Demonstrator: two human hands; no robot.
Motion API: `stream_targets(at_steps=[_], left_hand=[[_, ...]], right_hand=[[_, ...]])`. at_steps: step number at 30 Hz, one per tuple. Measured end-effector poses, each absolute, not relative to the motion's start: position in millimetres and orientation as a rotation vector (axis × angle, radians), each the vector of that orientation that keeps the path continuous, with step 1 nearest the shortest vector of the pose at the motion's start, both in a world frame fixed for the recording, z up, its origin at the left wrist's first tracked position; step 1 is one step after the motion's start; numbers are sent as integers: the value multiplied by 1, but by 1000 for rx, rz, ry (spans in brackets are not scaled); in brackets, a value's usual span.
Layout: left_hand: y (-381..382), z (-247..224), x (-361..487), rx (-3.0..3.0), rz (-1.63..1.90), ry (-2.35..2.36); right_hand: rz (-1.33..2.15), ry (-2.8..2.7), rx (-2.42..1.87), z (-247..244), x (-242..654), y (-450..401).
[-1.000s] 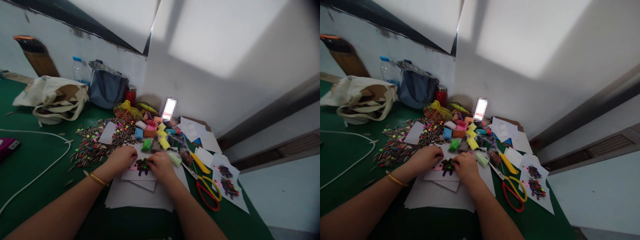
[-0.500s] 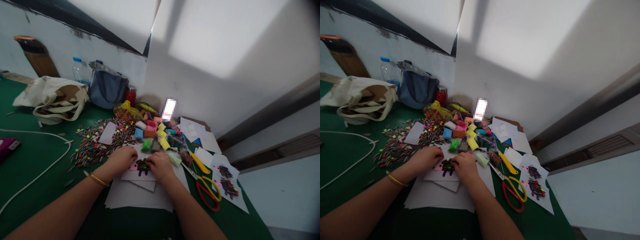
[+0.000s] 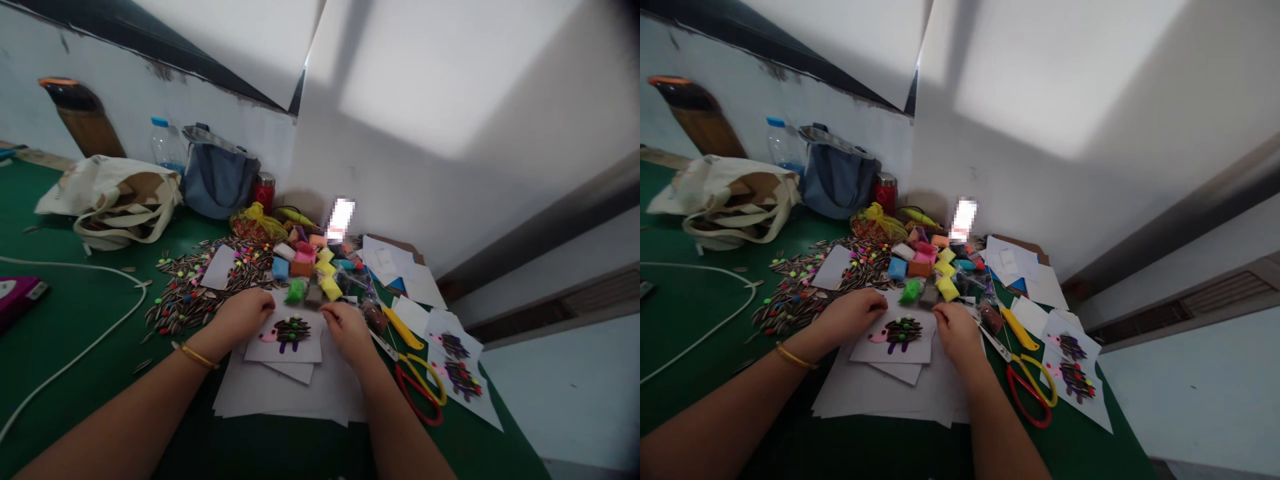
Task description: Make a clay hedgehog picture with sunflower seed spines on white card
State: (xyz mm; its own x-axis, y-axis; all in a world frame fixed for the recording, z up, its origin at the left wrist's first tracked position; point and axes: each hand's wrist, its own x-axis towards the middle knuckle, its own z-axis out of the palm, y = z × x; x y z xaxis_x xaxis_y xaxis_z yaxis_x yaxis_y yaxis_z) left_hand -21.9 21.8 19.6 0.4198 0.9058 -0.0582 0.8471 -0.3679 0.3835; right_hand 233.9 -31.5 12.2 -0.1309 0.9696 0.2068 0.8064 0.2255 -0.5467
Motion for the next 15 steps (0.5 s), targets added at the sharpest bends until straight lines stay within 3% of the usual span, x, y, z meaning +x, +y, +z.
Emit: stream_targets(at_steps=[5,15], left_hand=[[20,20,-22,2415,227,1516],[23,19,-23,2460,216,1511]], right_hand=[[579,-1997,-1783,8,244,-29],[563,-2033,-1778,7,235,-32]])
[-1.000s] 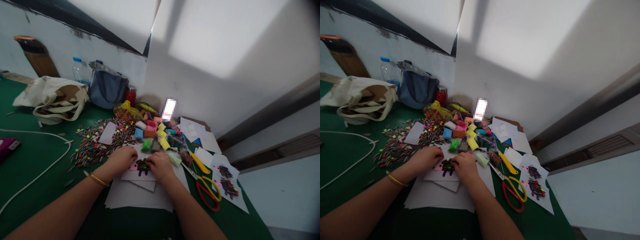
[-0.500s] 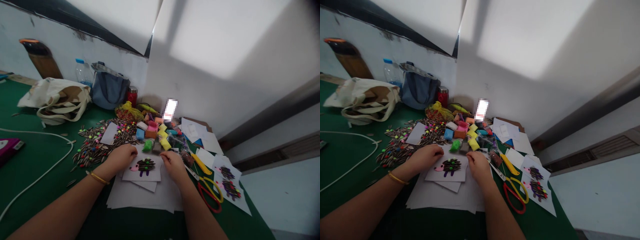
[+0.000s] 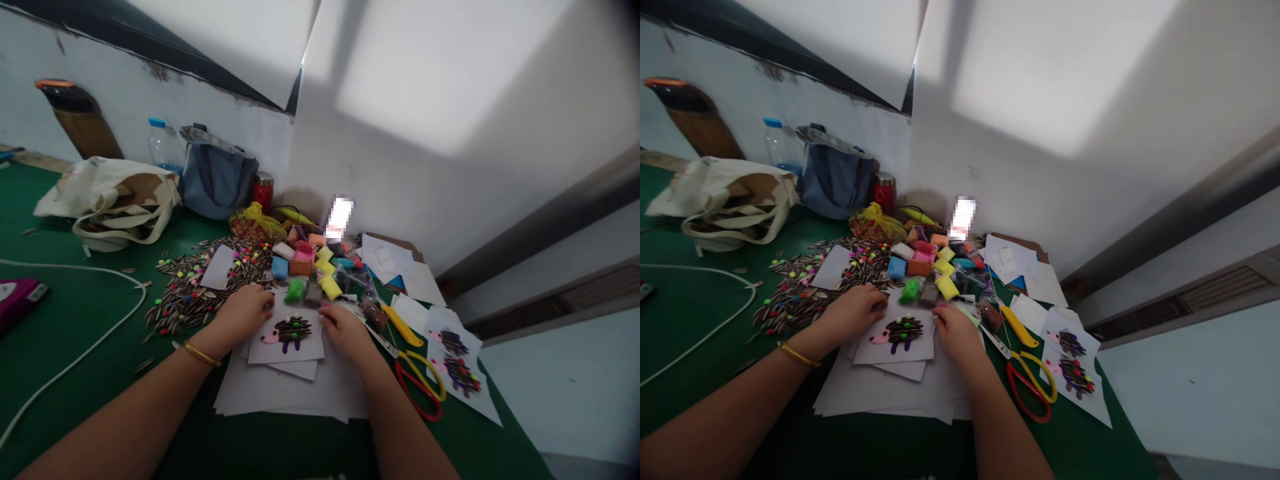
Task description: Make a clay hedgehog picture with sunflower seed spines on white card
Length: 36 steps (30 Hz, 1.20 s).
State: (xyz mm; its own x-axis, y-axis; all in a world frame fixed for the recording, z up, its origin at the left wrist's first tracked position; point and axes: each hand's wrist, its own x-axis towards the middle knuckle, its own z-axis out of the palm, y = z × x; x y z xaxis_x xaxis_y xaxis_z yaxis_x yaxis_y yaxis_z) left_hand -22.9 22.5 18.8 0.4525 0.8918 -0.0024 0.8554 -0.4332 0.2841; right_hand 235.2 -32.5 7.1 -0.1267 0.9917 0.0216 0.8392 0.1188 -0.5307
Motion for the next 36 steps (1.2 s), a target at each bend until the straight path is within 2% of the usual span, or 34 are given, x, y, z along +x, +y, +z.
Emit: stream_targets(at_steps=[9,13,19,25,29,33,36], left_hand=[[24,24,-23,2393,59,1553],[21,29,-25,2373,-12,1541],[11,41,-27,2363,-107,1515],[-2,50,-28,2394,-250,1370],[-6,45,-29,2375,-205,1285],[-5,39,-29,2435,-5,1222],[-4,35,-29,2458,26,1229]], right_hand=[[394,-1827,-1920,37,271,-39],[305,-2050,-2020,46,268,-44],[-71,-2366,-2087,32,241,-26],[-155,-2492,-2021,25,227,-12],[-155,-2554,-1962,29,230,-9],[-129,-2561,-1945,30,242,-9],[-86,-2387,-1855,33,256,-13]])
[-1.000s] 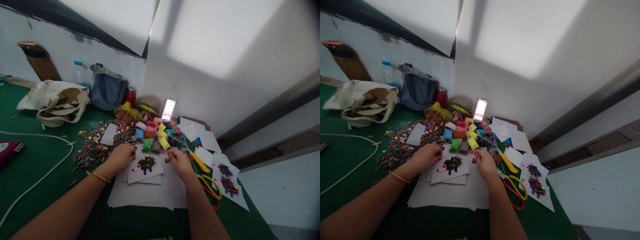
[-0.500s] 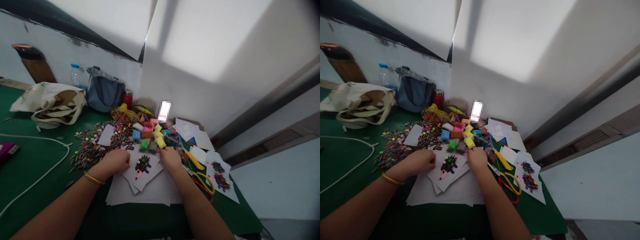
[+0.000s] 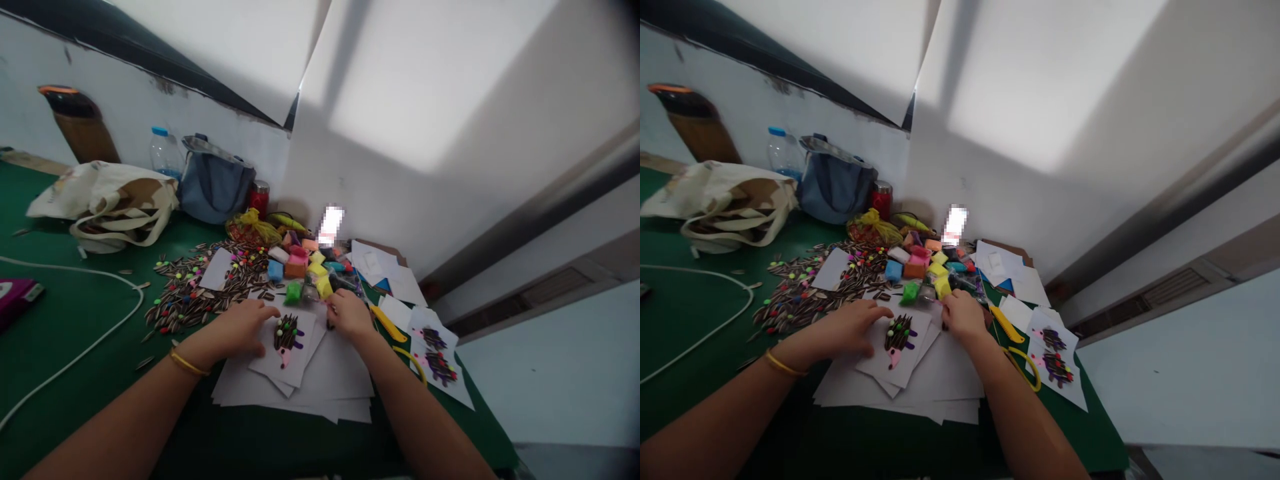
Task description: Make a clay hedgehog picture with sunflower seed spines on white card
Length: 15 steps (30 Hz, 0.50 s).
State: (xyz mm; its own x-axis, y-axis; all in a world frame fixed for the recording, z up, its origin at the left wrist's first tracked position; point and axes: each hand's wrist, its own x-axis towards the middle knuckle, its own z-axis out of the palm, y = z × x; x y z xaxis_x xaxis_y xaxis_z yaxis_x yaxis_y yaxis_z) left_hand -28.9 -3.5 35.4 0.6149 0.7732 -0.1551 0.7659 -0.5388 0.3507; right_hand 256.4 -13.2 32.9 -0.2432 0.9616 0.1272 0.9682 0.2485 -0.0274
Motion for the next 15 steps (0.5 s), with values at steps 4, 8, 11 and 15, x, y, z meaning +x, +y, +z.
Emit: stream_targets(at_steps=[4,8,11,15], left_hand=[[-4,34,-29,2487,-50,1227],[-6,34,-28,2483,-51,1243],[-7,33,-27,2493,-30,1238],[-7,32,-27,2488,-37,1239]], right_hand=[[55,-2005,-1579,38,266,-29],[522,-1716,-1518,37,252,-57],[881,-1571,-1370,31,238,-80],[1175,-1383,-1341,27,230,-103]])
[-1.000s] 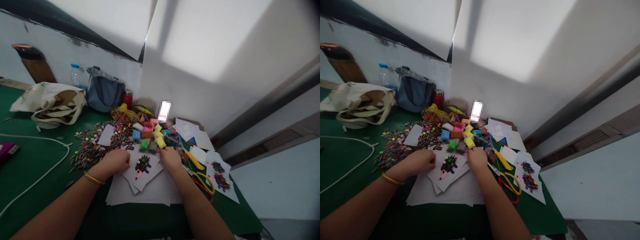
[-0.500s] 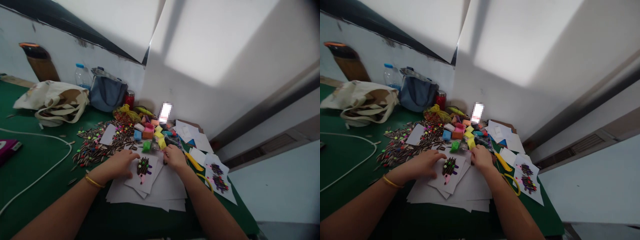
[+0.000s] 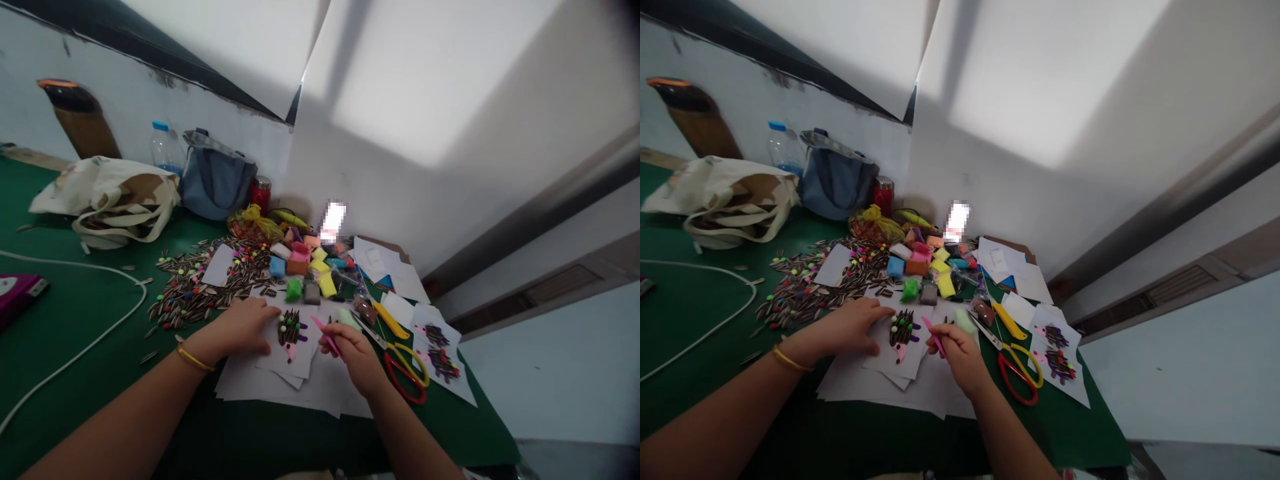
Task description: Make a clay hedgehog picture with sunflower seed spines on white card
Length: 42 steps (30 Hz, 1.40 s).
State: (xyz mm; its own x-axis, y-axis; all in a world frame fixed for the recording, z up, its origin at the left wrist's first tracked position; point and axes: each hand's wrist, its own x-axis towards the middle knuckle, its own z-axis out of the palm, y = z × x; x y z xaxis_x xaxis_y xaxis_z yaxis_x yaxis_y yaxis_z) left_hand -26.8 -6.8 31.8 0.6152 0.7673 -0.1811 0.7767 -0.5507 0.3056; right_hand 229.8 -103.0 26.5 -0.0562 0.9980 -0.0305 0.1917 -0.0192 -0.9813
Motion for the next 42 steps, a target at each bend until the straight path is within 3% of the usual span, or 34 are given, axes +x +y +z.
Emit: stream_targets(at_steps=[7,13,23,34,42], left_hand=[[-6,31,-26,2467,-42,1245],[-4,28,-27,2475,-18,1218],[-4,26,-27,2493,-11,1225],[-6,33,-25,2503,-37,1219],[-5,31,-27,2504,-39,1213]], right_hand=[[1253,-1400,-1365,13,222,-127],[690,-1757,-1493,7,209,-129],[264,-2122,-1720,6,205,-128],[392,-2146,-1632,9,200,-128],[249,-2140,-1585,-11,197,-124]])
